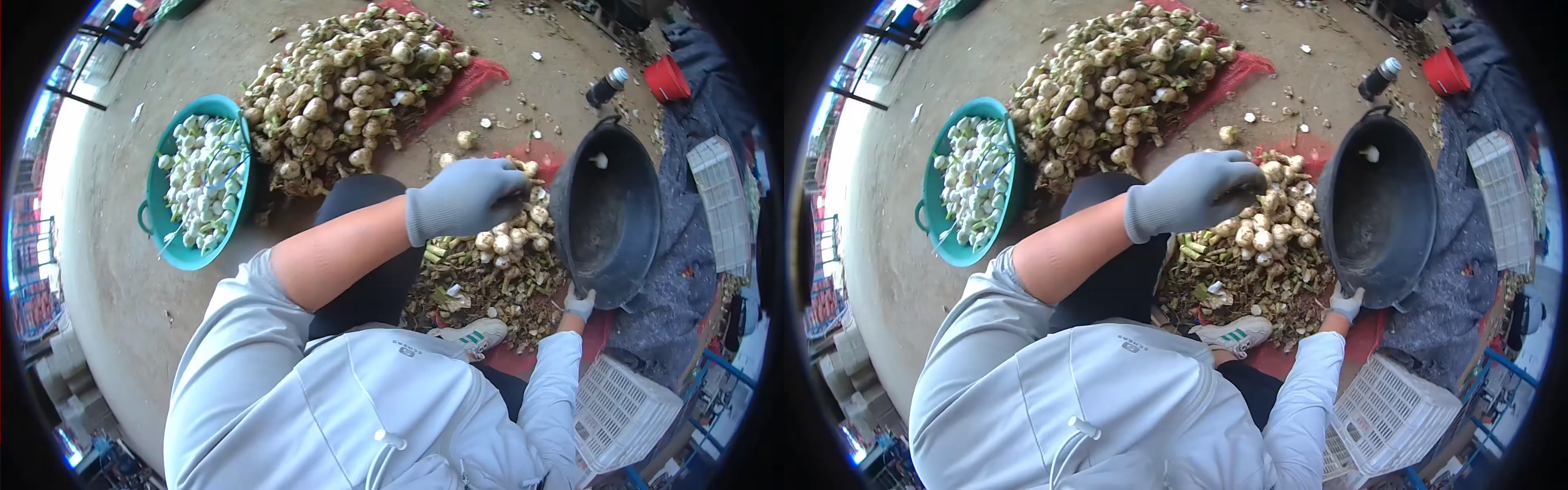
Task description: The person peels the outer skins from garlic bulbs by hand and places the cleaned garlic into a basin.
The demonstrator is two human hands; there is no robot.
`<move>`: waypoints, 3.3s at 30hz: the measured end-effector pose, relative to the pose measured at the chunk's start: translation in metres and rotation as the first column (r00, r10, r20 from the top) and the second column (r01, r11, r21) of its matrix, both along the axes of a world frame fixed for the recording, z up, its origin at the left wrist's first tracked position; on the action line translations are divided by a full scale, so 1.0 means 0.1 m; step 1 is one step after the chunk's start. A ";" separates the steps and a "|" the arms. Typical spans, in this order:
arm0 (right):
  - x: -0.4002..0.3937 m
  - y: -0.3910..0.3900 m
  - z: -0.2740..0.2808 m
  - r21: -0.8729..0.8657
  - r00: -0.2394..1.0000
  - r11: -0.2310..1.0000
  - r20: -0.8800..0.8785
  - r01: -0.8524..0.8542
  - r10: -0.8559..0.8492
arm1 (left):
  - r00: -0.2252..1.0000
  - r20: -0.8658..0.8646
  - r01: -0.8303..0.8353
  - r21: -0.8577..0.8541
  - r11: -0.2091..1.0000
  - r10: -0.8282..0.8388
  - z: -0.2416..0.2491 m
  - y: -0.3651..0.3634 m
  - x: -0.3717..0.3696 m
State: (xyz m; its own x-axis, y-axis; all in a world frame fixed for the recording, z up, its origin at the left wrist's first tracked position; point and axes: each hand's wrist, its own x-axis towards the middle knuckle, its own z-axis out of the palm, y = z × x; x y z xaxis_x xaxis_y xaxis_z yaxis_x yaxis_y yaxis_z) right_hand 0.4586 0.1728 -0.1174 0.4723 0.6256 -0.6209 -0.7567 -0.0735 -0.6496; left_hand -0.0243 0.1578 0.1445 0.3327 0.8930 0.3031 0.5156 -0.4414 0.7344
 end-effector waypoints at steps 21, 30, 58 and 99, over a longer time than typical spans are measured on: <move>-1.20 -1.08 0.39 -0.186 0.787 0.813 0.205 -0.552 0.582 | 0.411 0.060 -0.890 -0.189 0.415 0.909 -1.25 -1.32 -2.79; -1.37 -1.36 0.47 -0.576 0.494 0.548 0.267 -0.607 0.828 | 0.007 -0.705 -0.995 -0.078 -0.067 0.709 -2.02 -3.50 -4.68; -1.87 -1.20 0.81 -0.610 0.172 0.440 0.447 -0.659 0.878 | -0.410 0.583 -0.837 -0.547 -0.035 0.701 -1.48 -3.82 -4.90; -2.56 -1.79 1.02 -0.572 -0.060 0.743 0.804 -0.346 0.591 | 0.402 0.730 0.786 -0.585 0.200 0.554 -1.36 -1.34 0.46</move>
